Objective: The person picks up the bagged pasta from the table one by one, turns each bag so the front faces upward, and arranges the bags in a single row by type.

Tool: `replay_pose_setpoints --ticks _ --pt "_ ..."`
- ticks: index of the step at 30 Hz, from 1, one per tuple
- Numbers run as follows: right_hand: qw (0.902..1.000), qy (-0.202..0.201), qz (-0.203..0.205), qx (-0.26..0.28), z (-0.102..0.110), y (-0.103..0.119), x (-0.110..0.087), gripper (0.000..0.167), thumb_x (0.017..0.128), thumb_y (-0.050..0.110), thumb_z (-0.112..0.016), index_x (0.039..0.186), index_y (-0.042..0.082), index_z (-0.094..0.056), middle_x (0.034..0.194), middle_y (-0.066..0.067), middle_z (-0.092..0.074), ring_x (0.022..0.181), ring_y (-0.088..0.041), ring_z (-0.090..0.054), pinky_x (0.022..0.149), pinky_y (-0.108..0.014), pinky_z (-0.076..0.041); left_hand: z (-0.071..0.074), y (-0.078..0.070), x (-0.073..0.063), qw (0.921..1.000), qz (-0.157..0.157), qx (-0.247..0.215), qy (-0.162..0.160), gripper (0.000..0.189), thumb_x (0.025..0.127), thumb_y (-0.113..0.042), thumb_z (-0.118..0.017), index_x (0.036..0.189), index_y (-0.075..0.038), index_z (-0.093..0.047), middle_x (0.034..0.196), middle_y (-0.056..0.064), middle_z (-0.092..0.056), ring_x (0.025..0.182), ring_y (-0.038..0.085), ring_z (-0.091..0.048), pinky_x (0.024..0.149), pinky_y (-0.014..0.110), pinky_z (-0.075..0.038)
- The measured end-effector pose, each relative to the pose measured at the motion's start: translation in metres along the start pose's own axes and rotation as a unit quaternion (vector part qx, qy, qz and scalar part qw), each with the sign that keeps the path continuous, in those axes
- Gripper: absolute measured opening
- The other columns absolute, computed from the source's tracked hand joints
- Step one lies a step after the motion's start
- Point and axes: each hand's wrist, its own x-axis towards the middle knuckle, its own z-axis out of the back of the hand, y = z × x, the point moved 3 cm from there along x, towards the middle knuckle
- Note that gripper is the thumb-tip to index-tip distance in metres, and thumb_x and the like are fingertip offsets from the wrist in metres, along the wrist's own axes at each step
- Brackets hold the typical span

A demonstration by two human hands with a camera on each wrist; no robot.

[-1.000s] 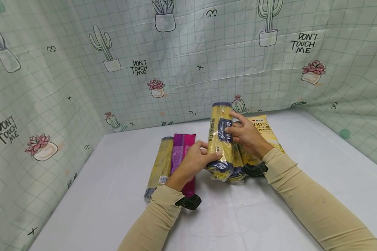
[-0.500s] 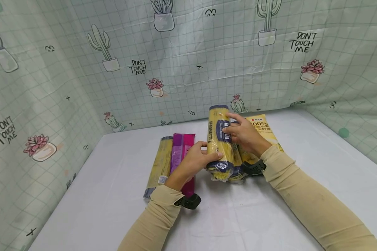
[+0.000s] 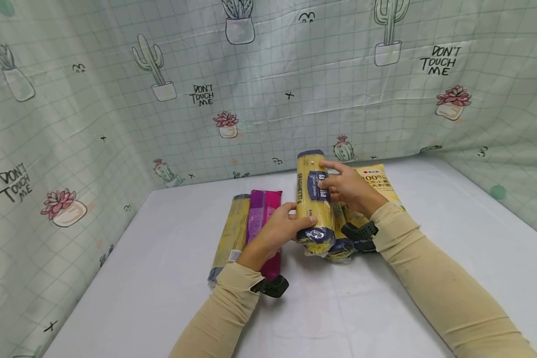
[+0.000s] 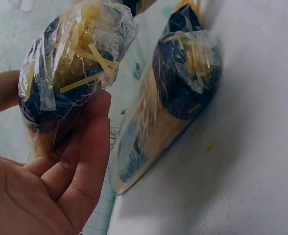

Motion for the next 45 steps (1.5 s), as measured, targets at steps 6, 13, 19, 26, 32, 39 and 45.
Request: replay_pose_setpoints --ticks 6,13,19,26,32,39,45 --pt "1.0 0.005 0.001 0.003 0.002 0.005 0.003 0.072 0.097 -0.001 -0.052 0.16 0.018 -0.024 0.144 -0.022 -0.041 0.099 -0.021 -0.06 0.078 -0.034 -0.054 0.001 -0.001 0.004 1.0 0.003 0.003 -0.003 0.056 0.095 -0.03 -0.071 0.14 -0.004 -0.049 0.104 0.009 -0.073 0.089 0.019 -0.07 0.072 0.032 -0.057" --pt "0.9999 -0.009 0.004 0.005 -0.001 0.008 0.004 0.073 0.095 -0.005 -0.051 0.16 0.015 -0.025 0.149 -0.023 -0.032 0.099 -0.023 -0.053 0.076 -0.033 -0.049 0.004 -0.003 0.004 0.9999 -0.005 -0.009 -0.01 0.052 0.095 -0.021 -0.063 0.143 -0.004 -0.05 0.111 0.01 -0.07 0.093 0.019 -0.068 0.074 0.035 -0.057" --pt "0.9991 -0.032 -0.024 0.012 -0.005 0.001 0.005 0.067 0.096 -0.003 -0.055 0.157 0.009 -0.03 0.142 -0.024 -0.045 0.105 -0.024 -0.061 0.082 -0.031 -0.055 0.008 0.0 0.003 0.9998 -0.008 -0.016 0.003 0.046 0.093 -0.018 -0.057 0.136 -0.003 -0.055 0.113 0.011 -0.068 0.098 0.022 -0.066 0.08 0.041 -0.058" --pt "0.9988 -0.034 -0.032 0.016 -0.009 -0.006 0.006 0.064 0.095 -0.004 -0.054 0.155 0.007 -0.034 0.139 -0.022 -0.048 0.103 -0.025 -0.063 0.083 -0.034 -0.056 0.009 0.003 0.0 0.9994 0.032 0.007 0.006 0.048 0.093 -0.015 -0.063 0.138 -0.002 -0.053 0.11 0.01 -0.069 0.098 0.021 -0.066 0.083 0.039 -0.057" --pt "0.9987 -0.028 -0.041 -0.009 -0.011 -0.014 0.008 0.063 0.097 -0.001 -0.052 0.156 0.008 -0.033 0.14 -0.021 -0.048 0.111 -0.029 -0.06 0.087 -0.035 -0.055 0.009 0.005 -0.001 0.9983 0.045 0.025 0.029 0.041 0.094 -0.009 -0.065 0.133 0.001 -0.056 0.11 0.011 -0.069 0.099 0.022 -0.067 0.084 0.038 -0.057" --pt "0.9987 -0.018 -0.047 0.009 -0.012 -0.014 0.008 0.057 0.102 0.006 -0.045 0.157 0.008 -0.031 0.145 -0.022 -0.045 0.122 -0.035 -0.056 0.092 -0.04 -0.054 0.009 0.009 0.0 0.9981 0.041 0.03 0.034 0.041 0.094 -0.005 -0.066 0.133 0.004 -0.055 0.111 0.012 -0.068 0.099 0.023 -0.067 0.083 0.037 -0.057" --pt "0.9983 -0.017 -0.042 0.036 -0.013 -0.012 0.009 0.055 0.105 0.011 -0.04 0.157 0.003 -0.027 0.149 -0.024 -0.039 0.124 -0.039 -0.053 0.092 -0.04 -0.054 0.009 0.01 0.001 0.9985 0.037 0.034 0.024 0.04 0.094 -0.003 -0.065 0.132 0.004 -0.055 0.109 0.012 -0.068 0.098 0.022 -0.067 0.082 0.036 -0.057"
